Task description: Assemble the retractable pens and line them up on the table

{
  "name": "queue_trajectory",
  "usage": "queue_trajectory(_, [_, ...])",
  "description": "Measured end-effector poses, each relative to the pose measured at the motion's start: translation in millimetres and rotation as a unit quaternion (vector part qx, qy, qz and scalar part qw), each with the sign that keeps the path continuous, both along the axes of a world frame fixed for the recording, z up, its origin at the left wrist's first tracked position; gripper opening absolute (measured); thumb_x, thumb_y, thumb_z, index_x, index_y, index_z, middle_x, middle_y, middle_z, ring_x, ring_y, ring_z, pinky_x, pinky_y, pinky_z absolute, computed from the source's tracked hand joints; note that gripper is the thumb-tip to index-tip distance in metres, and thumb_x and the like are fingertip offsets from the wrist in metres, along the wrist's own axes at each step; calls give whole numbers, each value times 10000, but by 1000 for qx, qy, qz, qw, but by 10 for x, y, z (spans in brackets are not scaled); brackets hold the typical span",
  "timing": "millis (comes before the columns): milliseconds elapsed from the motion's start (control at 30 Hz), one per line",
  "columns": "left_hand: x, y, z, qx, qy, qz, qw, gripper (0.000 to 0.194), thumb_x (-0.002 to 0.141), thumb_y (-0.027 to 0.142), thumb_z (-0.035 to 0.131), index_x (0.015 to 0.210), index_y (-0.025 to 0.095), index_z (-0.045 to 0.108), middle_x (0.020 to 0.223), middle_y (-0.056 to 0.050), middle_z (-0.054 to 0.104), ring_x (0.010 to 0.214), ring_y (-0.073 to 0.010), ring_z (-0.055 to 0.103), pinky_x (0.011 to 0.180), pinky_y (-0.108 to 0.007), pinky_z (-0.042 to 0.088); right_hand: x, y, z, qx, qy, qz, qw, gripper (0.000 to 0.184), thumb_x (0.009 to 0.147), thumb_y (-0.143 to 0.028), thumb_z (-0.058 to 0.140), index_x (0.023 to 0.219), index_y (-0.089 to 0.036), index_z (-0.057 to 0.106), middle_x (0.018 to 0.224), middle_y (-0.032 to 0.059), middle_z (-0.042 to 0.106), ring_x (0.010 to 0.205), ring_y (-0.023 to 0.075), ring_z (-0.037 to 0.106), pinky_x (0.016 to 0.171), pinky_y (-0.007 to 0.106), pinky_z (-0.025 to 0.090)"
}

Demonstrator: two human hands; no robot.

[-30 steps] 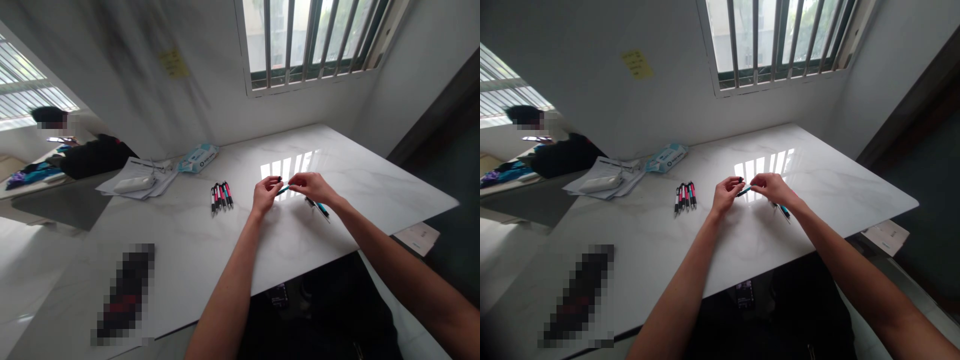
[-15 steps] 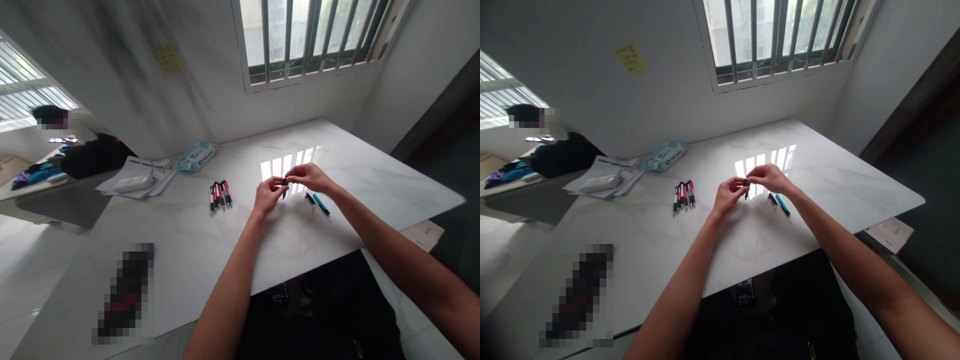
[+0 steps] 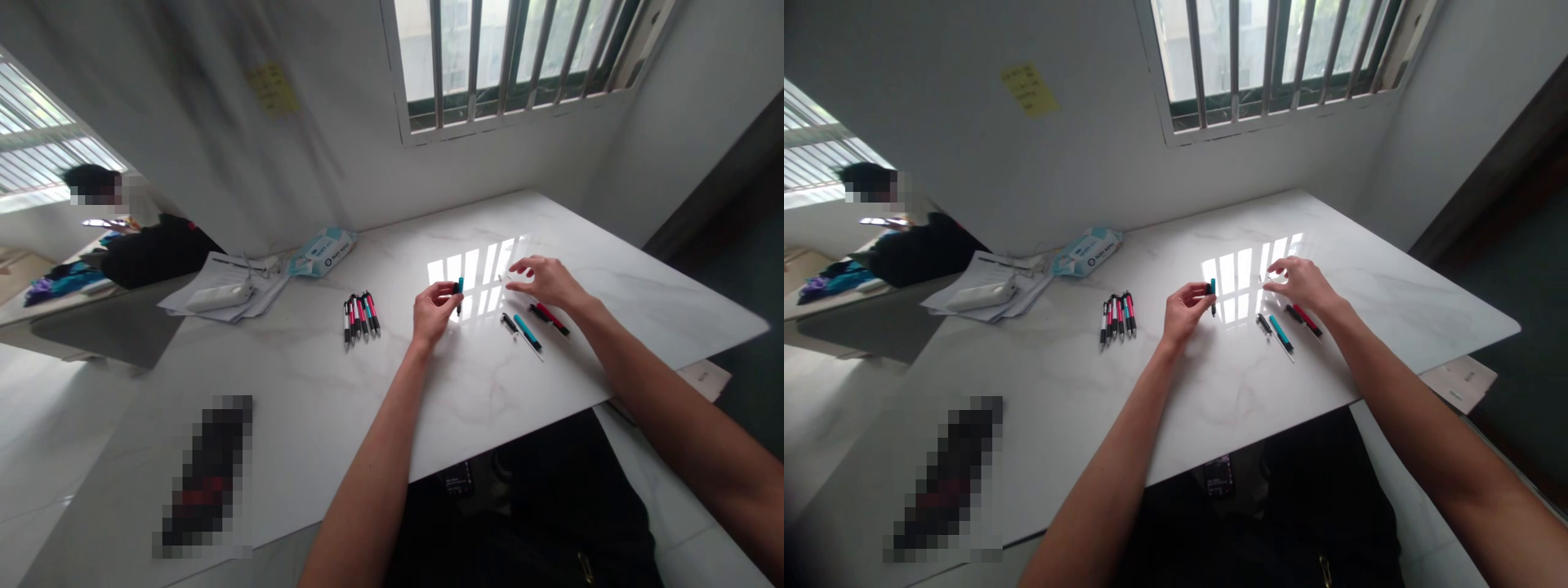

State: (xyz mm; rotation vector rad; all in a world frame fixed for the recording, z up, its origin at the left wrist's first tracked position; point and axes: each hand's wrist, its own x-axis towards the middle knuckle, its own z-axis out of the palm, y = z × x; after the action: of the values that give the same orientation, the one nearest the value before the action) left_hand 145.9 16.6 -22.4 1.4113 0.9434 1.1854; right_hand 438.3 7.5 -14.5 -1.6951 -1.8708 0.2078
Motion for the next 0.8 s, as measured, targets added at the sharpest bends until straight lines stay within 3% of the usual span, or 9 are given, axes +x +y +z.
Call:
queue_trajectory(200, [9, -12, 10, -7, -1, 8, 1000, 319, 768, 326, 868, 1034, 178, 773, 1014, -96, 787, 889, -222, 759, 846, -370, 618, -32, -28, -103, -45, 39, -13, 998, 241, 850, -303, 770, 1065, -205, 814, 894, 64, 791, 773, 220, 716, 792, 387, 588])
queue_trajectory(500, [13, -38, 58, -10, 5, 6, 1000, 310, 770, 319, 868, 1028, 173, 775, 1006, -89, 785, 876, -208, 749, 805, -337, 617, -33, 72, -154, -31, 31, -45, 998, 149, 847, -237, 724, 950, -177, 812, 874, 82, 792, 788, 217, 715, 820, 379, 589])
queue_trajectory(700, [13, -26, 34, -10, 2, 12, 1000, 310, 776, 318, 873, 1039, 181, 784, 1026, -95, 794, 894, -222, 760, 843, -369, 625, -106, 66, 9, 20, 113, -43, 992, 118, 849, -284, 744, 912, -203, 802, 914, 67, 824, 859, 241, 778, 899, 418, 620])
queue_trajectory(800, [15, -20, 13, -8, 0, 13, 1000, 300, 776, 307, 871, 1036, 181, 792, 1016, -95, 798, 882, -223, 764, 857, -382, 626, -214, 170, 121, 22, 198, -2, 980, 233, 828, -362, 801, 987, -192, 797, 957, 80, 832, 875, 241, 795, 894, 419, 641])
